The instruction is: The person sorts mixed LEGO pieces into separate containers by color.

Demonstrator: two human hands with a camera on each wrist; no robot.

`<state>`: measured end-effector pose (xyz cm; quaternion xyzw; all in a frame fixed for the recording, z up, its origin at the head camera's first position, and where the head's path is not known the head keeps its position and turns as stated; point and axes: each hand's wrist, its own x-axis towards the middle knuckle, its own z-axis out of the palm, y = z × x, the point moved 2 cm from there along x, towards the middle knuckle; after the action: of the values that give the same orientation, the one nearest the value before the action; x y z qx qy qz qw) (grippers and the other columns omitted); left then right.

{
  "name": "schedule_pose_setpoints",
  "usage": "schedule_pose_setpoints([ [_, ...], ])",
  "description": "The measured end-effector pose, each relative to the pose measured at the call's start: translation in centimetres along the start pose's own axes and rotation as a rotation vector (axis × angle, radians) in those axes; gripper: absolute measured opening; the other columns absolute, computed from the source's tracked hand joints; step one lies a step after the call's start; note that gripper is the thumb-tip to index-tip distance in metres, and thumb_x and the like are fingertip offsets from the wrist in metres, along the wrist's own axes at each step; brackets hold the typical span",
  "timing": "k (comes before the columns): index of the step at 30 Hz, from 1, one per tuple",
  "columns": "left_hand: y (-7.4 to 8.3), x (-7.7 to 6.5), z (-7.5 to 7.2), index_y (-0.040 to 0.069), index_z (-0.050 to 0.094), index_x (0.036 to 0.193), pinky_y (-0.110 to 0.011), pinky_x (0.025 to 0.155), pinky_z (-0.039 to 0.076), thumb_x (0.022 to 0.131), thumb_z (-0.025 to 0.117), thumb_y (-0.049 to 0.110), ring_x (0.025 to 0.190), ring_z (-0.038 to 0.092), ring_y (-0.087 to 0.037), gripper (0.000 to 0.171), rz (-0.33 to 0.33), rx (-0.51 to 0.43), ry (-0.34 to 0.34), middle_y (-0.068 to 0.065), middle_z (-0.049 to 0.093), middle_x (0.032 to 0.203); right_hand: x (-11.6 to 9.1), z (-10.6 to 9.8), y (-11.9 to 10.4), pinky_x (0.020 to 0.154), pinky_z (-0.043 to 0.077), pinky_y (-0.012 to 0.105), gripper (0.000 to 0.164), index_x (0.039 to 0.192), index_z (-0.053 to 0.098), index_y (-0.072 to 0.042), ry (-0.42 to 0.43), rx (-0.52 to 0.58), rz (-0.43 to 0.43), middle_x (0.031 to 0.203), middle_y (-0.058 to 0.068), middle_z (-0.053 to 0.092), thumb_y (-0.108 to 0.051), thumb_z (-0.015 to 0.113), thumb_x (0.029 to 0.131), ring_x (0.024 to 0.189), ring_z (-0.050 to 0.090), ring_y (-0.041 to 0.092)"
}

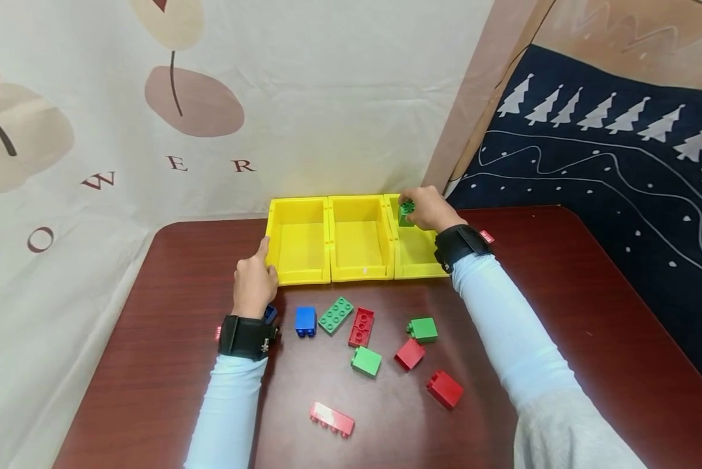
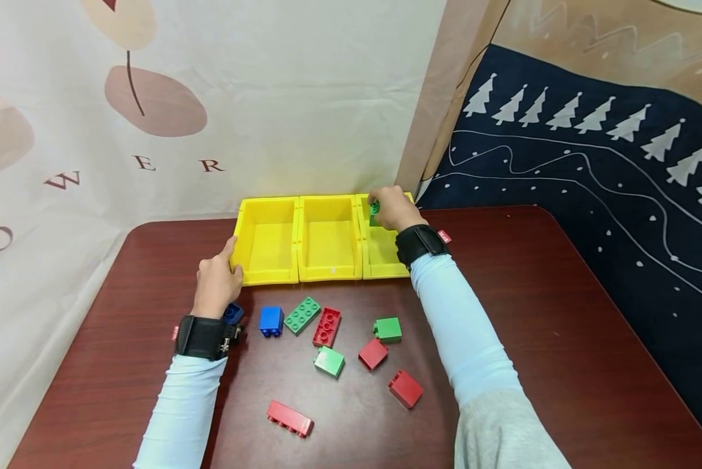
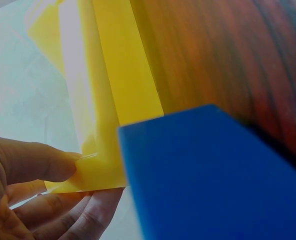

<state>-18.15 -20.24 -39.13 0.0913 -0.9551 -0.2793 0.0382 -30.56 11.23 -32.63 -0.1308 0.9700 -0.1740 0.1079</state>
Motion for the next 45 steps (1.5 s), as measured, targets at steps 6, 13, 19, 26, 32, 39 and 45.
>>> schedule_pose_setpoints([
  [6,0.1,0.1,0.0,0.013,0.032,0.154,-0.034,0.062,0.051,0.097,0.056,0.008,0.066,0.055,-0.033,0.062,0.008,0.003,0.008,-0.027,0.061,0.093,0.7,1.0,0.2,0.098,0.05,0.044,0.038,0.127,0.061,-0.002,-0.018,0.006,0.016,0.131,0.021,0.058,0.002,0.064,0.089,0.109,0.051,0.034],
  [13,0.2,0.1,0.0,0.012,0.032,0.154,-0.043,0.073,0.057,0.097,0.057,0.007,0.072,0.058,-0.037,0.062,0.02,0.003,0.011,-0.029,0.062,0.1,1.1,2.3,0.5,0.106,0.044,0.045,0.04,0.127,0.062,-0.002,-0.039,-0.032,0.019,0.132,0.02,0.059,0.005,0.066,0.087,0.112,0.051,0.033],
  [19,0.3,0.1,0.0,0.012,0.032,0.154,-0.046,0.079,0.057,0.097,0.057,0.007,0.079,0.06,-0.04,0.062,0.016,-0.004,0.007,-0.031,0.062,0.11,1.4,3.1,0.8,0.101,0.048,0.043,0.042,0.125,0.062,-0.002,-0.04,-0.047,0.028,0.127,0.02,0.061,0.009,0.064,0.085,0.11,0.053,0.032],
  [26,0.3,0.0,0.0,0.013,0.032,0.154,-0.047,0.083,0.057,0.097,0.057,0.007,0.083,0.06,-0.04,0.063,0.007,-0.009,0.003,-0.03,0.061,0.118,1.6,3.6,1.1,0.091,0.049,0.04,0.04,0.122,0.061,-0.001,-0.08,-0.063,0.027,0.12,0.02,0.061,0.011,0.061,0.084,0.104,0.052,0.031],
  [32,0.2,0.0,-0.1,0.013,0.031,0.154,-0.046,0.082,0.058,0.097,0.057,0.007,0.08,0.06,-0.039,0.063,0.011,-0.013,0.001,-0.031,0.061,0.117,1.7,4.0,1.2,0.094,0.049,0.042,0.038,0.121,0.061,0.0,-0.084,-0.063,0.033,0.118,0.02,0.062,0.01,0.061,0.084,0.104,0.053,0.032],
  [39,0.0,0.0,-0.2,0.013,0.031,0.154,-0.042,0.075,0.058,0.098,0.057,0.008,0.076,0.059,-0.037,0.063,0.007,-0.009,0.002,-0.03,0.062,0.111,1.8,4.3,1.1,0.098,0.048,0.043,0.037,0.121,0.06,-0.002,-0.084,-0.054,0.047,0.119,0.019,0.061,0.009,0.063,0.085,0.105,0.053,0.031],
  [45,0.1,0.0,-0.2,0.013,0.031,0.154,-0.038,0.069,0.055,0.097,0.057,0.008,0.073,0.058,-0.036,0.063,0.009,-0.003,0.008,-0.029,0.062,0.106,1.6,4.4,1.2,0.097,0.048,0.044,0.038,0.121,0.06,-0.003,-0.08,-0.031,0.06,0.119,0.019,0.061,0.009,0.062,0.086,0.105,0.052,0.031],
])
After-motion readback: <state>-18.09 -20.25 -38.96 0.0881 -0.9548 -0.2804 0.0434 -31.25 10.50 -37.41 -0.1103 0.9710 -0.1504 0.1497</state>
